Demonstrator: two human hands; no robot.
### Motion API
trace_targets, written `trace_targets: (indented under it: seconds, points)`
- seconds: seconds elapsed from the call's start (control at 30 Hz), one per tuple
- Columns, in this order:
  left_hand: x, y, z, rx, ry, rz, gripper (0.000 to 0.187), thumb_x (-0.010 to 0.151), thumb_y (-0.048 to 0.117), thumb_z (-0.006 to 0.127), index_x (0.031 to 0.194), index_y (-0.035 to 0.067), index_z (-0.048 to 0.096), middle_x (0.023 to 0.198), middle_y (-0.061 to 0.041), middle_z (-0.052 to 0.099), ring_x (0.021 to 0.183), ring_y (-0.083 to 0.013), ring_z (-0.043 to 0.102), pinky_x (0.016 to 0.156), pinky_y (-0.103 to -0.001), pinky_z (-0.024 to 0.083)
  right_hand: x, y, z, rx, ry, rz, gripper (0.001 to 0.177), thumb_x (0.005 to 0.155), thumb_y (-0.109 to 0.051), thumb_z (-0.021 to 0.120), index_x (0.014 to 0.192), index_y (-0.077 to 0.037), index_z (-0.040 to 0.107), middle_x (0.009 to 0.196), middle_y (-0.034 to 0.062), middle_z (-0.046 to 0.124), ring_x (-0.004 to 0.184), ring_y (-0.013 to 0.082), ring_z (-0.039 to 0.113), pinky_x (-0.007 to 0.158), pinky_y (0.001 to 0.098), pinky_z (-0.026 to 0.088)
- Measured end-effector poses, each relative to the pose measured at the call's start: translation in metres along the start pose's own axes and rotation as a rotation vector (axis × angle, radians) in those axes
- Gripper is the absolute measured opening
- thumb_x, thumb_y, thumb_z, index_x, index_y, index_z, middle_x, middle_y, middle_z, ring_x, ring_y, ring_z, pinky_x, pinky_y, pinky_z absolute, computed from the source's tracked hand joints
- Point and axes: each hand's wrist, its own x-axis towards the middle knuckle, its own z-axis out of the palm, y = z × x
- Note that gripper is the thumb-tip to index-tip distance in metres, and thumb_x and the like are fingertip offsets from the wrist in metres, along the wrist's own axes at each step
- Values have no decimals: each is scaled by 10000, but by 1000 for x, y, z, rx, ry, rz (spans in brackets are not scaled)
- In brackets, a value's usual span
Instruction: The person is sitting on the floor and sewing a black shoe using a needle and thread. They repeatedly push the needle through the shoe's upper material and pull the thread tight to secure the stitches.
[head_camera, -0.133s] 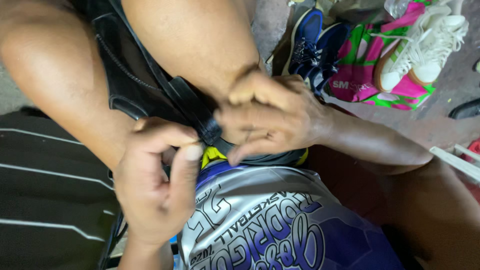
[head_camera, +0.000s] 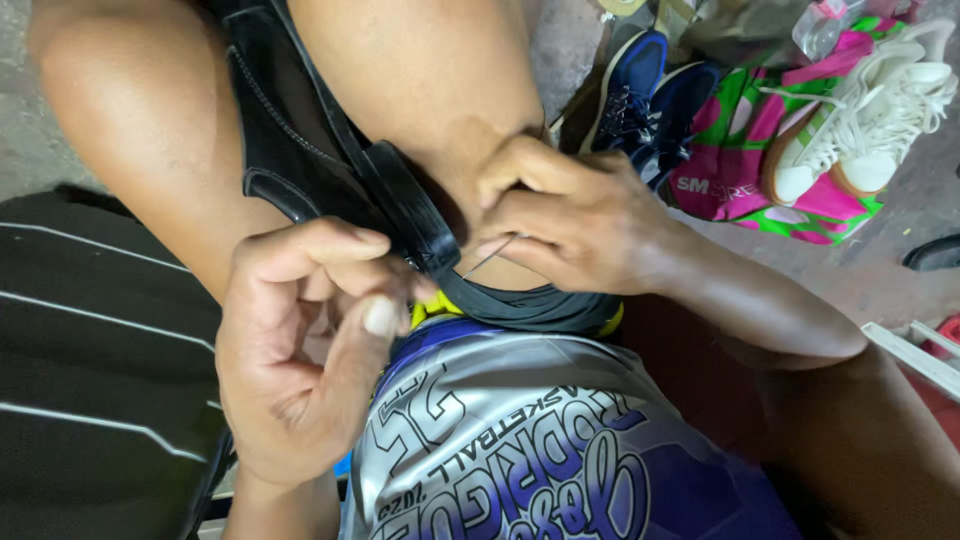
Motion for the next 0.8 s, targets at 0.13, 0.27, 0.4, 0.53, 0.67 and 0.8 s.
trace_targets:
  seconds: [0.13,0.27,0.4,0.53,0.67,0.8]
  points:
    - [8,8,1,287,-155,66,408,950,-70,607,1345,-2,530,1041,-124,739,882,-121,718,669,-256,570,-14,-13,-24,348,-56,233,127,901,-121,817,903,-72,700,828,-4,668,577,62,555,524,254,397]
    - [13,6,12,826,-219,346,692,901,118,819,1498,105,469,904,-28,697,701,-129,645,612,-307,537,-7,-26,-32,507,52,190,131,925,-112,810,956,-81,688,818,-4,699,626,43,620,537,224,438]
    - [14,6,18,840,-152,260,830,835,200,906,1500,84,422,854,-38,579,668,-128,595,563,-293,517,13,-35,-14,174,27,89,168,891,-161,810,1001,-83,709,884,10,699,688,91,684,568,249,534]
    - [7,-1,15,818,-146,255,979,817,226,932,1576,80,332,914,-24,544,725,-119,569,595,-277,525,8,-28,-5,-195,55,22,155,989,-271,786,1027,-138,716,977,15,670,675,114,654,568,280,519]
    - [5,-3,13,762,-118,264,1002,806,226,928,1588,86,317,938,-28,541,745,-115,568,619,-261,535,-45,46,-32,-675,96,147,107,1007,-225,784,986,-142,720,798,47,644,646,220,648,550,354,480]
    - [6,-4,11,753,-141,223,986,808,216,928,1577,88,325,914,-19,548,720,-106,585,548,-256,499,-127,157,-99,-998,141,567,85,1001,-145,676,970,-100,742,744,77,676,622,214,660,531,318,487]
